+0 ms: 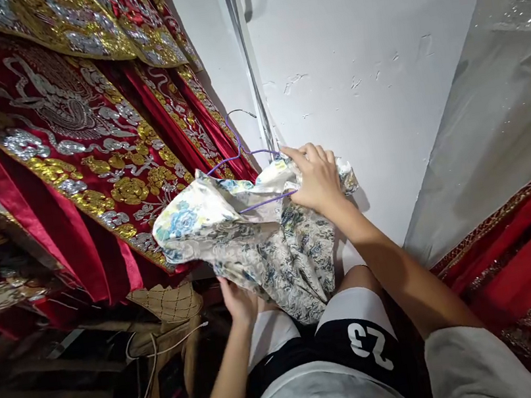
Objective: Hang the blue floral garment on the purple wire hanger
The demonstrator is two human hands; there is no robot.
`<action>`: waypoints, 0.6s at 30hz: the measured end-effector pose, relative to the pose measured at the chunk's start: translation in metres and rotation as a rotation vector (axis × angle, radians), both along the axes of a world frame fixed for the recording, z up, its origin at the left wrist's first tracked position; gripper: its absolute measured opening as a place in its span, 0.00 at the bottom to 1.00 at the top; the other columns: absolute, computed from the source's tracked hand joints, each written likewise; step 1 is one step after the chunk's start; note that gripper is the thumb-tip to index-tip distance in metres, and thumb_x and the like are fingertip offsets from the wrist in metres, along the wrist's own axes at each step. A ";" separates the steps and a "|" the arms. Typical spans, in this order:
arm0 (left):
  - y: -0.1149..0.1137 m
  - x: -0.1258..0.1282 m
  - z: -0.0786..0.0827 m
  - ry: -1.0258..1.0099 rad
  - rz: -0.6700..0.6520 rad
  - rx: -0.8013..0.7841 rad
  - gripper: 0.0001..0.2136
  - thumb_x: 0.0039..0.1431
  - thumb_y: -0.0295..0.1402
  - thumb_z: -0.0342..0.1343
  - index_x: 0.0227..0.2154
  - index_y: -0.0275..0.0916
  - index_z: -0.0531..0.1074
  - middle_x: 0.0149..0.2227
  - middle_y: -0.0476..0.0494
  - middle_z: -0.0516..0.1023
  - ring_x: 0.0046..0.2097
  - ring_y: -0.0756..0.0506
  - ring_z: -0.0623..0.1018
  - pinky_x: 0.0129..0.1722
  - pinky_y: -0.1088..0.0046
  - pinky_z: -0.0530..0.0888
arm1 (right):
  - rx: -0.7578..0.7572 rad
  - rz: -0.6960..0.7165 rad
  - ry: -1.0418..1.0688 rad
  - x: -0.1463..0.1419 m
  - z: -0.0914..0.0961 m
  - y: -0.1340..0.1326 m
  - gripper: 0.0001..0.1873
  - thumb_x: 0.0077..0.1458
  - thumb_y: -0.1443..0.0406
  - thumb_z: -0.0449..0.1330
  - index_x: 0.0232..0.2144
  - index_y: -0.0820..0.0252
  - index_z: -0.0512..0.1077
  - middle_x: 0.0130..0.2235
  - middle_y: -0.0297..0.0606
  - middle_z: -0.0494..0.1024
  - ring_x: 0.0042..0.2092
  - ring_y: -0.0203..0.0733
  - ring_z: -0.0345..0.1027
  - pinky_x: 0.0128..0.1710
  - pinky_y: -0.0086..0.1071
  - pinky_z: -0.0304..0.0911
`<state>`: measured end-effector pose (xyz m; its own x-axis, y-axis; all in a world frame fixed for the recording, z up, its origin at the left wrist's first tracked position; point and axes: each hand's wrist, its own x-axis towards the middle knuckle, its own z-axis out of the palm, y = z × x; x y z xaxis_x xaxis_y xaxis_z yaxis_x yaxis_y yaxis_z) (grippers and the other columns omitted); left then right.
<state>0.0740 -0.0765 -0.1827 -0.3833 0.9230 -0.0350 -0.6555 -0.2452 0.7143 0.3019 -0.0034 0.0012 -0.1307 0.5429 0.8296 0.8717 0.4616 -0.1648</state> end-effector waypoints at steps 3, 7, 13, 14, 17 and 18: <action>-0.006 0.028 -0.030 0.121 0.024 -0.078 0.34 0.48 0.58 0.66 0.53 0.41 0.76 0.60 0.37 0.77 0.69 0.35 0.67 0.69 0.59 0.63 | -0.020 -0.066 0.038 0.004 -0.015 -0.007 0.43 0.40 0.69 0.61 0.63 0.54 0.67 0.48 0.45 0.67 0.50 0.58 0.61 0.50 0.49 0.56; -0.004 0.033 -0.038 0.323 0.014 -0.068 0.30 0.48 0.52 0.69 0.49 0.36 0.78 0.54 0.34 0.81 0.63 0.35 0.75 0.65 0.59 0.68 | -0.023 -0.132 0.118 0.015 -0.031 -0.010 0.41 0.43 0.68 0.62 0.62 0.54 0.67 0.47 0.45 0.68 0.50 0.58 0.62 0.51 0.50 0.57; -0.011 0.017 -0.054 0.431 0.030 -0.192 0.23 0.56 0.45 0.65 0.50 0.35 0.76 0.54 0.32 0.81 0.62 0.34 0.75 0.64 0.58 0.69 | -0.062 -0.067 0.187 0.012 -0.057 -0.018 0.43 0.45 0.69 0.65 0.65 0.54 0.65 0.52 0.49 0.71 0.56 0.63 0.63 0.59 0.58 0.56; -0.011 0.017 -0.058 0.447 0.054 -0.229 0.22 0.58 0.45 0.64 0.51 0.36 0.75 0.56 0.32 0.80 0.64 0.35 0.74 0.64 0.59 0.69 | -0.077 -0.053 0.217 0.007 -0.063 -0.022 0.43 0.46 0.69 0.65 0.66 0.55 0.64 0.55 0.50 0.71 0.59 0.63 0.62 0.61 0.59 0.55; -0.012 0.017 -0.069 0.503 0.103 -0.333 0.21 0.61 0.43 0.61 0.52 0.36 0.73 0.59 0.31 0.77 0.65 0.36 0.72 0.64 0.60 0.69 | -0.133 0.084 0.405 -0.015 -0.085 -0.039 0.41 0.52 0.67 0.62 0.68 0.55 0.61 0.65 0.50 0.66 0.67 0.59 0.56 0.67 0.56 0.52; -0.012 0.018 -0.072 0.522 0.106 -0.345 0.20 0.62 0.43 0.60 0.52 0.36 0.73 0.59 0.31 0.77 0.65 0.35 0.73 0.64 0.60 0.69 | -0.164 0.178 0.496 -0.024 -0.093 -0.046 0.39 0.55 0.66 0.61 0.68 0.56 0.60 0.67 0.50 0.65 0.68 0.56 0.57 0.67 0.53 0.54</action>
<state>0.0920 -0.0883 -0.2549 -0.5188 0.8482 -0.1071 -0.1843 0.0113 0.9828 0.2774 -0.0489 -0.0922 0.1528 0.6756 0.7213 0.5824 0.5281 -0.6180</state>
